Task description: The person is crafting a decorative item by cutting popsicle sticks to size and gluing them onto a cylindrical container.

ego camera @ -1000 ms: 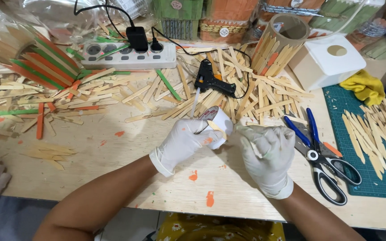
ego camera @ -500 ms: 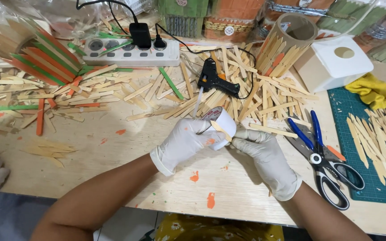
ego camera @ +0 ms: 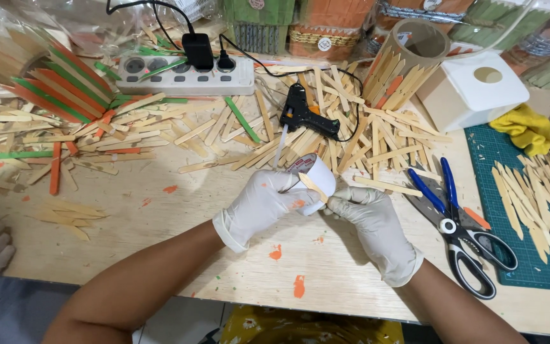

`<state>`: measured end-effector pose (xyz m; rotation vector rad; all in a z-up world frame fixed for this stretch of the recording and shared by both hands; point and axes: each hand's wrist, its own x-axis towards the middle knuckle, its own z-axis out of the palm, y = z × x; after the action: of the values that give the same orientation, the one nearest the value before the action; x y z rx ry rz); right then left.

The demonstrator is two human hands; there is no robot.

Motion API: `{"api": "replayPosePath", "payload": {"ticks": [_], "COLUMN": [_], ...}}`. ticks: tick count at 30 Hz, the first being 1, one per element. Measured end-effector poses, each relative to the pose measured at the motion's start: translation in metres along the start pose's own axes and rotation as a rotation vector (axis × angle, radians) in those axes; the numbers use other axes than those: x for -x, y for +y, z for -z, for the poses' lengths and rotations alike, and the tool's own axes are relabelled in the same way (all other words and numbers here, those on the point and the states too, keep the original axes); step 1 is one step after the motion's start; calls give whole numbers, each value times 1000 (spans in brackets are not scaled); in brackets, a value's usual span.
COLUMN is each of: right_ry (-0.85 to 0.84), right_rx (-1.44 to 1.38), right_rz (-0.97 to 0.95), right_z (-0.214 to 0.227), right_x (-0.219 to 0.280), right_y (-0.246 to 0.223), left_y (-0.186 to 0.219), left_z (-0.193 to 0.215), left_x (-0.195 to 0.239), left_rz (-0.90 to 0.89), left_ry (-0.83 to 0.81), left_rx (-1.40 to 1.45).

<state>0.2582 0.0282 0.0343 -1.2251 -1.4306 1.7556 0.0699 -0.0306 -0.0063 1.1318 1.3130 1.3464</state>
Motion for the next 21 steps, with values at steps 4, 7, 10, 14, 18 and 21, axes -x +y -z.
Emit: {"api": "replayPosePath", "payload": {"ticks": [4,7,10,14,18,21], "right_ry": [6,6,10,23,18,18], "right_rx": [10,15,18,15,35,45], "right_rz": [9,14,16,16,34,38], "right_z": [-1,-1,-2,-5,-4,-2], "right_x": [1,0,1,3,4,2], "right_y": [0,2,1,1,2,7], "left_y": [5,4,8,1,14,32], "left_z": [-2,-1,-2,0,0,1], "left_x": [1,1,2,1,2,4], "left_rz": [11,4,1,-6,-51,-77], "left_ry": [0,1,-2,-9,-18,-47], "left_rx": [-2,-10,-13,-17,-41,-70]}}
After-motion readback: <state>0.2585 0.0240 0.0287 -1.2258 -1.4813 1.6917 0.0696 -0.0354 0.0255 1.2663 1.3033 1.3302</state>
